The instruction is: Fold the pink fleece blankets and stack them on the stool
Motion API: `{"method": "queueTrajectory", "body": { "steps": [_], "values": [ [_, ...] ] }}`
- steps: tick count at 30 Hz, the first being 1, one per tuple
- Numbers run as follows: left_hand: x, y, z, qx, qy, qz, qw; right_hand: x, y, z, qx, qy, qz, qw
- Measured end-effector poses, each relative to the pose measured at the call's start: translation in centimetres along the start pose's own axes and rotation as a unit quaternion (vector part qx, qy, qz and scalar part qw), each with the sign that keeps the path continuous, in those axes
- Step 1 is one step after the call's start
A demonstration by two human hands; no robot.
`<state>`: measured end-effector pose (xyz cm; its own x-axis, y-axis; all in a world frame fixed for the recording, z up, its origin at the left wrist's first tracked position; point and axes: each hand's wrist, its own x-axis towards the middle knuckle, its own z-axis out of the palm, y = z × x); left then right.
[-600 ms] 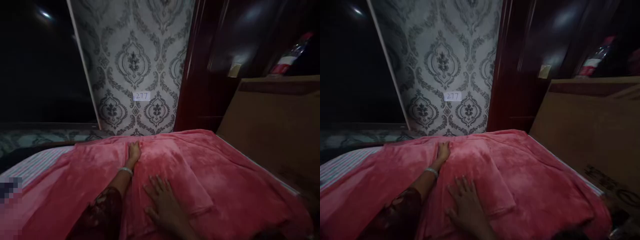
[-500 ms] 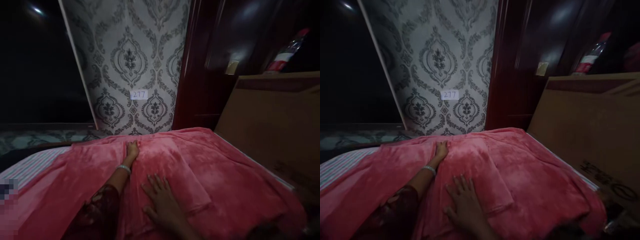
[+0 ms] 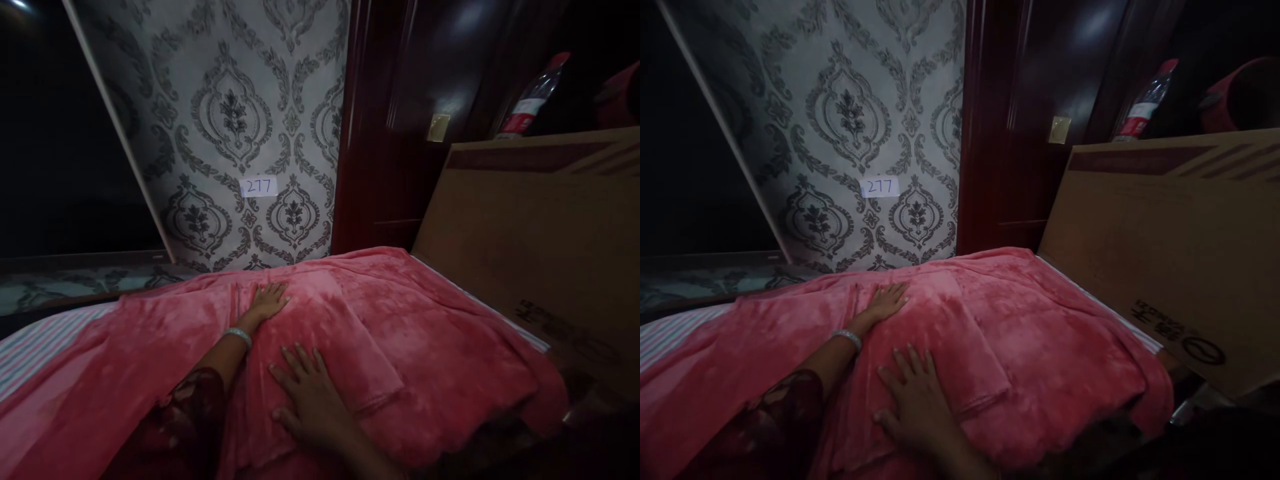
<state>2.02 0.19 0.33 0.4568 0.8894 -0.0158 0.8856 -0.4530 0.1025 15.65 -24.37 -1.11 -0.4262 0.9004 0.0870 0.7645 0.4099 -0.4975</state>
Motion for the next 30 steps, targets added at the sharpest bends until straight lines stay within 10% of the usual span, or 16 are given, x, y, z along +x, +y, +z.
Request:
{"method": "queueTrajectory", "body": {
  "steps": [7,17,24,30],
  "values": [
    [-1.9,0.4,-2.8,0.013,-0.036,0.024,0.999,0.3,0.3,0.5,-0.026,-0.002,0.008,1.0],
    [-9.3,-0.5,0.5,0.009,-0.023,-0.005,1.0,0.5,0.7,1.3,-0.074,0.008,0.005,0.997],
    [-10.1,1.1,-1.8,0.008,-0.015,0.004,1.0,0.5,0.9,1.5,-0.104,0.018,0.004,0.994],
    [-17.2,2.7,-0.9,0.0,-0.001,0.038,0.999,0.4,0.4,1.3,-0.117,0.015,0.008,0.993]
  ]
}}
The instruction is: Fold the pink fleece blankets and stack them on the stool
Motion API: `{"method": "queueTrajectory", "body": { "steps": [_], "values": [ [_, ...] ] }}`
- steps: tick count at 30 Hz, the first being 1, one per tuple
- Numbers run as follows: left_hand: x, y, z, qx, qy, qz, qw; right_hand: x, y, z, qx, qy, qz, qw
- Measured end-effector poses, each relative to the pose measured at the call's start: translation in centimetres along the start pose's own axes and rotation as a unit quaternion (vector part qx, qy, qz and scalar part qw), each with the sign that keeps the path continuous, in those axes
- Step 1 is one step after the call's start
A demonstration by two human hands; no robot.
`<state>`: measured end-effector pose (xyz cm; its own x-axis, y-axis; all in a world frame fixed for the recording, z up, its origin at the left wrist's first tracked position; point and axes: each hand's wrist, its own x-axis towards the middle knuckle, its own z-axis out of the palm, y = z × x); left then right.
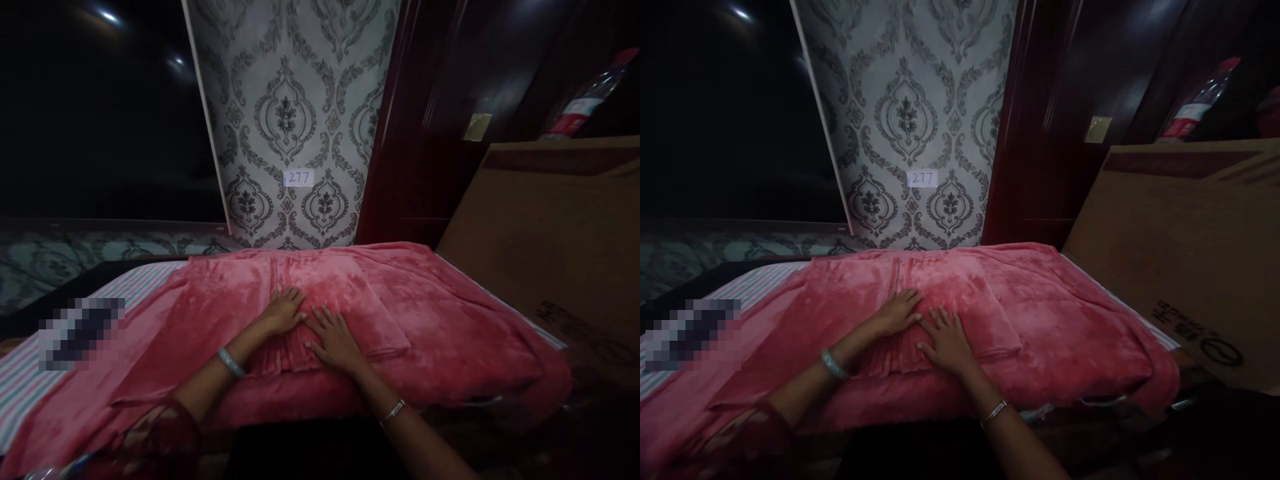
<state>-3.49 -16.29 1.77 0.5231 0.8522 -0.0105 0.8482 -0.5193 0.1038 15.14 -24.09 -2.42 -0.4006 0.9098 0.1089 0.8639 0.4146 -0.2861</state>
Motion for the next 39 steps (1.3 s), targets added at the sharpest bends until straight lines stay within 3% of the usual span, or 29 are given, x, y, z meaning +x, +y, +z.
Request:
{"method": "queueTrajectory", "body": {
  "steps": [3,7,14,18,20,23,25,27,33,39],
  "values": [
    [-3.1,0.3,2.1,-0.031,0.008,0.014,0.999,0.0,-0.1,-0.1,0.0,0.002,0.0,1.0],
    [-4.3,0.4,4.0,-0.04,0.039,0.016,0.998,0.0,-0.1,-0.1,0.001,0.007,0.003,1.0],
    [-4.5,0.0,3.2,-0.065,0.039,0.021,0.997,-0.5,0.2,-0.3,0.028,0.02,-0.025,0.999],
    [-6.1,-0.3,2.8,-0.092,0.032,0.072,0.993,-1.2,3.2,-1.3,0.078,0.079,-0.058,0.992],
    [-7.0,-0.2,3.0,-0.092,0.028,0.097,0.991,-1.7,5.9,-2.1,0.088,0.152,-0.006,0.984],
    [-7.8,0.0,3.6,-0.08,0.031,0.104,0.991,-2.7,10.5,-3.1,0.122,0.245,0.138,0.952],
    [-7.9,0.0,4.1,-0.071,0.033,0.1,0.992,-3.4,12.9,-3.2,0.198,0.248,0.225,0.921],
    [-7.8,-0.2,4.5,-0.066,0.04,0.1,0.992,-4.1,14.4,-3.0,0.279,0.229,0.268,0.893],
    [-7.6,-0.9,5.3,-0.055,0.076,0.103,0.99,-5.0,15.1,-2.1,0.366,0.205,0.26,0.87],
    [-7.8,-0.6,4.7,-0.054,0.062,0.1,0.992,-4.6,14.8,-2.1,0.426,0.172,0.239,0.855]
  ]
}}
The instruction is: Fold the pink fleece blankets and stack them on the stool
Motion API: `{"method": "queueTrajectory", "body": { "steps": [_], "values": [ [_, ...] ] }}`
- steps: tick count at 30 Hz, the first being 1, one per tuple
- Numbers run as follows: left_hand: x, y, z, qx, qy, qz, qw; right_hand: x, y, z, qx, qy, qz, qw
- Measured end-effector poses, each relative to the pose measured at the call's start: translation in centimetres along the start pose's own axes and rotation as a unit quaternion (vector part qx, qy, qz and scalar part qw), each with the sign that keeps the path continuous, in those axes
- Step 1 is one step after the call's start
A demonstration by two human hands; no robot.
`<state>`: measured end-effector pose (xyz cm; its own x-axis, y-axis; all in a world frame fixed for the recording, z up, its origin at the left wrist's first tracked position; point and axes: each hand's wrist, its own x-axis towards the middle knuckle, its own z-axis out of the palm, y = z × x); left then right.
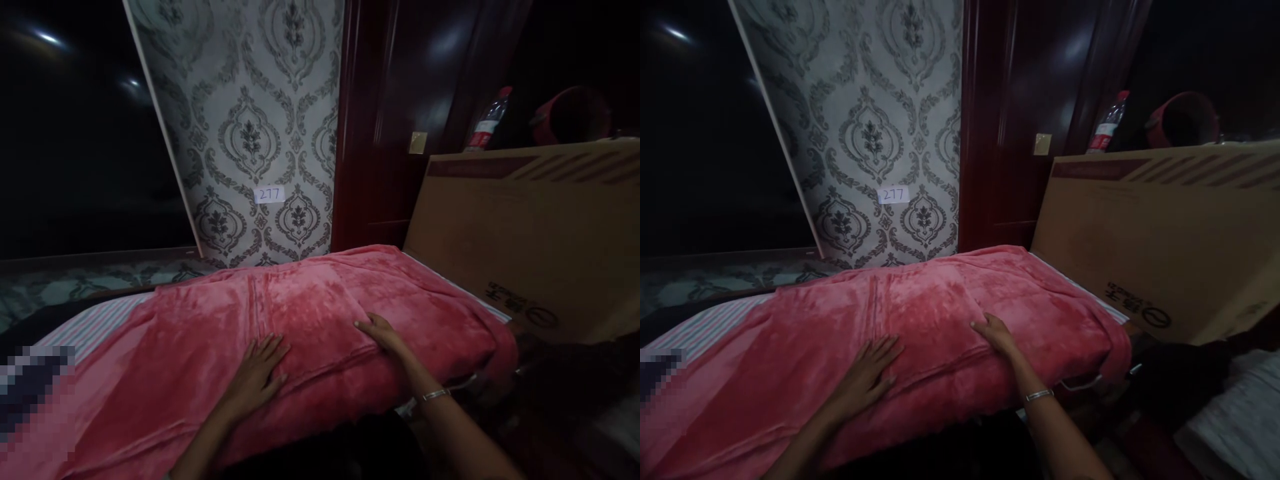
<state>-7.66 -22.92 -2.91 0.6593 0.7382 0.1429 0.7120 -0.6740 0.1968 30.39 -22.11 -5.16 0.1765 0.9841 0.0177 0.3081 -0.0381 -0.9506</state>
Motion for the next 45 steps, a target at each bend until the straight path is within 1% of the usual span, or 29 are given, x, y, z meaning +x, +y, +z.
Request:
{"method": "queueTrajectory", "body": {
  "steps": [5,10,17,22,24,27,30,34,36,38,42,45],
  "values": [
    [0.0,-0.1,0.1,-0.004,0.023,0.007,1.0,0.0,0.4,0.2,0.023,0.001,0.008,1.0],
    [0.1,-0.2,0.2,-0.009,0.021,0.009,1.0,-0.2,0.4,0.2,0.043,0.009,0.022,0.999],
    [-0.1,0.4,-0.2,-0.014,0.001,-0.006,1.0,-1.0,-0.4,0.2,0.073,0.006,0.035,0.997],
    [-0.4,0.4,-0.2,-0.03,0.027,-0.002,0.999,-2.2,-1.7,0.2,0.091,0.007,0.036,0.995],
    [-0.4,0.4,-0.1,-0.035,0.029,-0.005,0.999,-3.0,-2.5,0.0,0.09,0.018,0.04,0.995],
    [-0.4,0.6,-0.2,-0.04,0.023,-0.012,0.999,-4.2,-3.6,-0.3,0.082,0.062,0.051,0.993],
    [-0.4,0.5,-0.1,-0.04,0.025,-0.01,0.999,-5.0,-4.1,-0.5,0.094,0.089,0.043,0.991],
    [-0.6,0.2,0.4,-0.038,0.061,0.011,0.997,-5.7,-4.2,-0.7,0.141,0.074,0.03,0.987],
    [-0.6,-0.1,0.6,-0.032,0.072,0.017,0.997,-5.8,-4.1,-0.7,0.155,0.077,0.031,0.984],
    [-0.6,-0.3,0.8,-0.023,0.076,0.015,0.997,-5.7,-4.1,-0.7,0.159,0.077,0.03,0.984],
    [-0.5,-0.7,1.2,-0.013,0.093,0.01,0.996,-5.4,-3.6,-0.7,0.157,0.042,0.012,0.987],
    [-0.5,-1.0,1.4,-0.011,0.094,0.012,0.995,-5.0,-2.8,-0.9,0.153,0.048,-0.014,0.987]
  ]
}}
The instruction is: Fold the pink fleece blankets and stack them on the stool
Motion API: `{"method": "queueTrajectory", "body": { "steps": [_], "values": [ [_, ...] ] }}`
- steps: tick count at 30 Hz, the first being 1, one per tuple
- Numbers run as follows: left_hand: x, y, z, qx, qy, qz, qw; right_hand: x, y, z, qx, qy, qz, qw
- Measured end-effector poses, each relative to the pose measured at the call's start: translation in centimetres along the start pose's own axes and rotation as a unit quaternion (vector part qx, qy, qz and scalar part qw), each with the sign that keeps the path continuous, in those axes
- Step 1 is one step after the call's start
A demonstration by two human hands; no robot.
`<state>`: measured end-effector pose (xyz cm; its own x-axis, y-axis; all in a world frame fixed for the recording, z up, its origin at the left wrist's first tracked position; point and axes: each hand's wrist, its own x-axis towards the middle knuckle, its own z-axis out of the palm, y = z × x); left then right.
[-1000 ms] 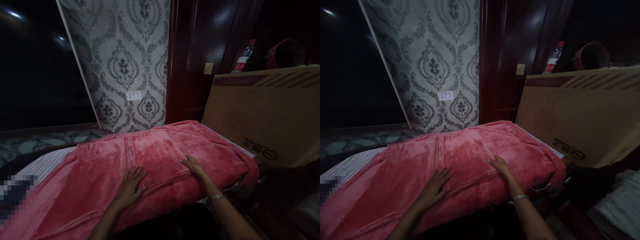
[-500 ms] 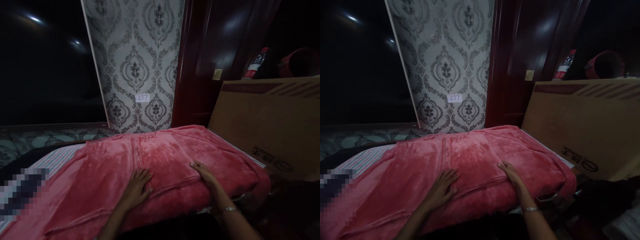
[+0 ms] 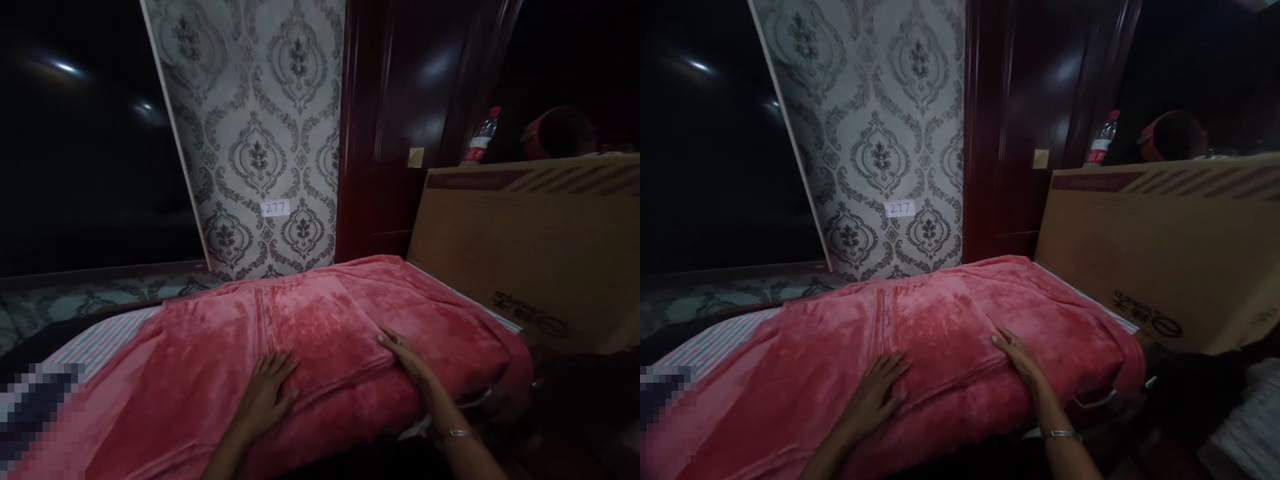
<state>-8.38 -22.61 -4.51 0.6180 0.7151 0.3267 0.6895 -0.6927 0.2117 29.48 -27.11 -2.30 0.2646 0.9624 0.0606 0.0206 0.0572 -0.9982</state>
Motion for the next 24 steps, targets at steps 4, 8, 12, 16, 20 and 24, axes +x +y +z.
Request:
{"method": "queueTrajectory", "body": {
  "steps": [4,8,12,16,20,24],
  "values": [
    [0.0,-0.2,0.1,0.003,0.017,0.007,1.0,0.5,1.2,-0.6,-0.006,-0.013,-0.026,1.0],
    [0.0,-0.4,0.3,0.004,0.034,0.019,0.999,1.3,2.2,-0.9,-0.012,-0.022,-0.032,0.999],
    [0.0,-0.7,0.3,0.003,0.042,0.021,0.999,1.8,2.9,-1.0,-0.003,-0.028,-0.036,0.999],
    [0.0,-0.7,0.4,-0.013,0.049,0.021,0.998,2.0,3.2,-1.0,-0.021,-0.004,-0.031,0.999],
    [-0.1,-0.3,0.3,-0.039,0.048,0.007,0.998,1.8,3.4,-1.2,-0.035,-0.001,-0.038,0.999],
    [0.0,-0.5,-0.5,-0.084,0.029,0.01,0.996,1.7,3.8,-1.4,-0.032,-0.006,-0.025,0.999]
  ]
}}
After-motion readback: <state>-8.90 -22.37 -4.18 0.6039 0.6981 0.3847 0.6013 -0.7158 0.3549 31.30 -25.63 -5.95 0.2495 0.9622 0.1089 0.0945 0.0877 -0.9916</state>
